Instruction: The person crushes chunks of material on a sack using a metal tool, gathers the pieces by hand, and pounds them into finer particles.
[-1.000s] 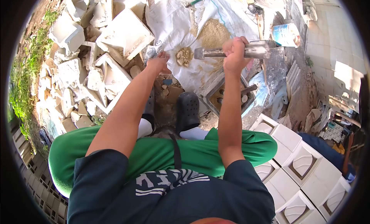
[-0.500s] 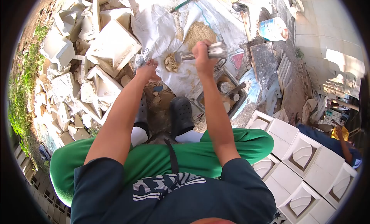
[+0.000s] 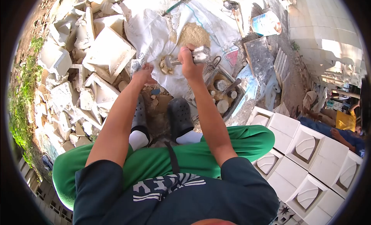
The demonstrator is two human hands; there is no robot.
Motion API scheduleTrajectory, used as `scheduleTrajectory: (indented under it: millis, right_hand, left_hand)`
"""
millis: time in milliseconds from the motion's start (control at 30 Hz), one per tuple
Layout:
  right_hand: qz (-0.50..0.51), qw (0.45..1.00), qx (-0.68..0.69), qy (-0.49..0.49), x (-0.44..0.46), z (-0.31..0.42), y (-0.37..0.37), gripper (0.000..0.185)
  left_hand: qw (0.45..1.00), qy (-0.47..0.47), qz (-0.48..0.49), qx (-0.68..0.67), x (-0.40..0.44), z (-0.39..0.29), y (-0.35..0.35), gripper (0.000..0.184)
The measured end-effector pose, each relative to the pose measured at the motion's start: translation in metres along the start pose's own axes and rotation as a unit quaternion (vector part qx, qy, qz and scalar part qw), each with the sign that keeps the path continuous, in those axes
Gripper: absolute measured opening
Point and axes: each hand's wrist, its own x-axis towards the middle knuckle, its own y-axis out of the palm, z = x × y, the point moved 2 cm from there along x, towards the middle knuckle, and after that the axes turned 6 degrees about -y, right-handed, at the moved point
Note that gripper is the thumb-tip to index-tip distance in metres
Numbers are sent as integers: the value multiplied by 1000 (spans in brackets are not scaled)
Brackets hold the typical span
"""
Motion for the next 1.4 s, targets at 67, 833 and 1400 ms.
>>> scheduleTrajectory:
  millis: [67, 833, 1400]
  right_hand:
    - [2, 999, -14, -28, -2, -27, 2, 29]
    - [31, 997, 64, -6, 18, 74, 14, 22]
    - [8, 999, 3, -52, 20, 87, 12, 25]
  left_hand:
    - [1000, 2, -9, -3, 0, 6, 6, 95]
    - [999, -1, -20, -27, 1, 5, 10, 98]
    - [1000, -2, -25, 11, -8, -2, 0, 96]
